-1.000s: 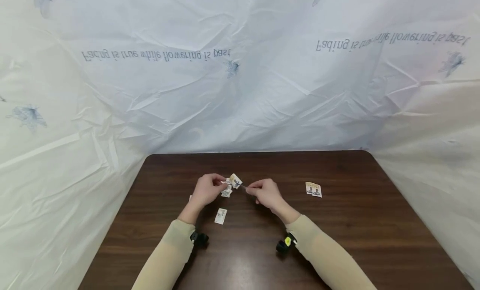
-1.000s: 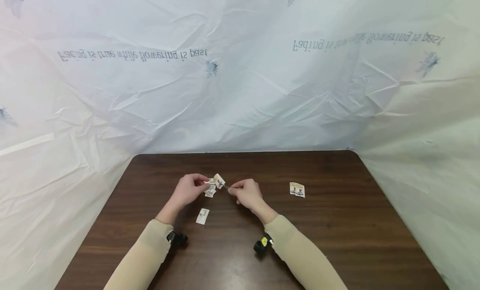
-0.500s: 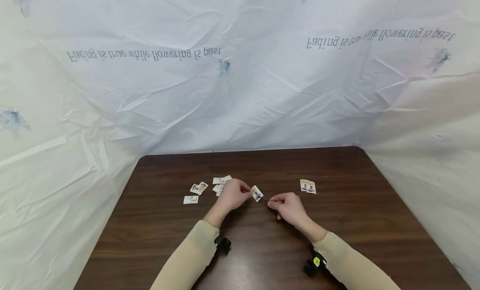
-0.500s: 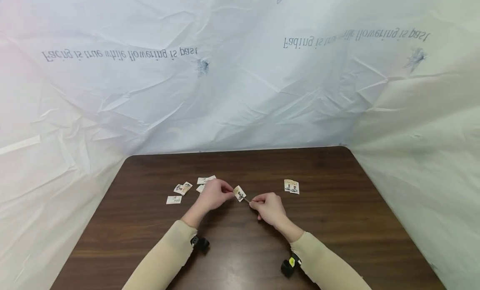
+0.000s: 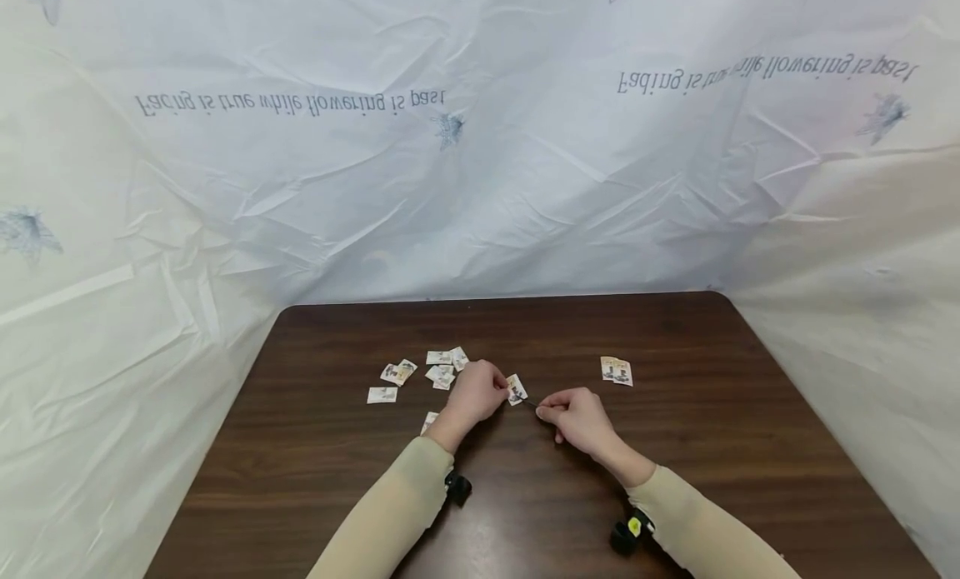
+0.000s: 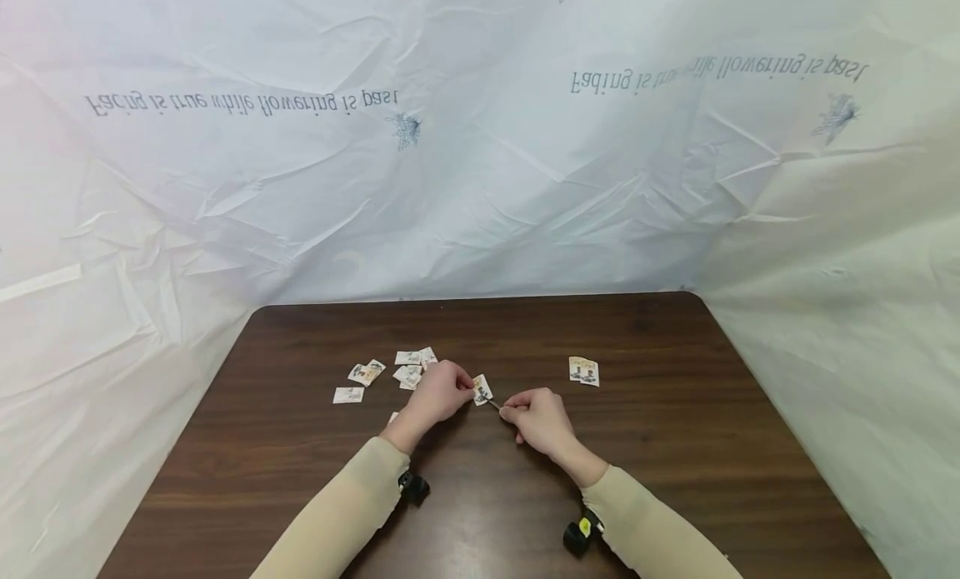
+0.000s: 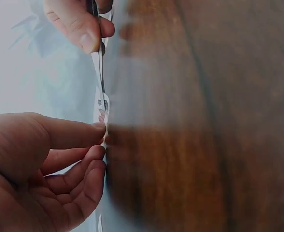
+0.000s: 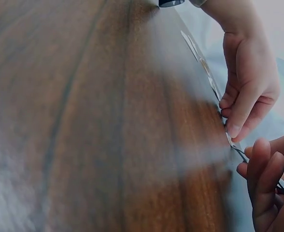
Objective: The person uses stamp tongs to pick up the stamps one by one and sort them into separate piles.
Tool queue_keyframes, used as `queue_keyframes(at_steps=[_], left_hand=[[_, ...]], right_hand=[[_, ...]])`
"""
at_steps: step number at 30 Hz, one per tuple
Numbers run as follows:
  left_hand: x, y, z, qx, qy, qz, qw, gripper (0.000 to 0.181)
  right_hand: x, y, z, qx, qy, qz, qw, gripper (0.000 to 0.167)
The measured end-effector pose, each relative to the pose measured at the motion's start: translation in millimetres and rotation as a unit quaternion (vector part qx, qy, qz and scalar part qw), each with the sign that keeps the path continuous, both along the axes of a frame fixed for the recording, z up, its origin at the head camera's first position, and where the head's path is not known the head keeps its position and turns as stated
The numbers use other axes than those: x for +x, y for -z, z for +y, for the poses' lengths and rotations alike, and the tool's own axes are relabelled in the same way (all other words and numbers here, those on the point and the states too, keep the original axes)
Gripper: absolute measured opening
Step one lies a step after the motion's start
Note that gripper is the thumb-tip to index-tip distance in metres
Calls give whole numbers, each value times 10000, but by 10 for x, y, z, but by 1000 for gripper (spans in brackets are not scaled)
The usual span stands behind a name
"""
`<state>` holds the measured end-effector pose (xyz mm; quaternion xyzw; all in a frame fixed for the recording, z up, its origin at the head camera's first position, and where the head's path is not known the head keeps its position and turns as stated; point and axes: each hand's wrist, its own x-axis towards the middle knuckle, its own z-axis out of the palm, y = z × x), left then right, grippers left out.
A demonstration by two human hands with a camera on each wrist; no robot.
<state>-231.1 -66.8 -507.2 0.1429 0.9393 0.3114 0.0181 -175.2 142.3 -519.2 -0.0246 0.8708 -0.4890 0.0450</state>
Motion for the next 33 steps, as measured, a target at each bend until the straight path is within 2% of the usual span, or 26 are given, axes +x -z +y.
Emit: queue_keyframes(at_steps=[6,10,14,19,26,33], left_hand=[[-20,7,-1,-65,-43,85,9999,6],[-20,-1,-28,-60,-24,-2,10000,6],[-31,15,-46,31,97,-121,9999,6],[-82,36,-49,144,275,-222,9993,6],[-124,40,-68,272,231,-401,9986,7],[-134,42,-66,416,140,-531,9976,8]], right_hand=[[-16,-9,-9,-21,-12,31,10000,6],[-44,16,-1,-38,-66,24,10000,6],[-131,67,70,35,-202,29,9998,8],[-320,58,227,205,-795,80,9966,15],[-605,-12,386,532,-1859,-88,9811,19],[-741,-87,438,719,-2163,-180,9735,20]])
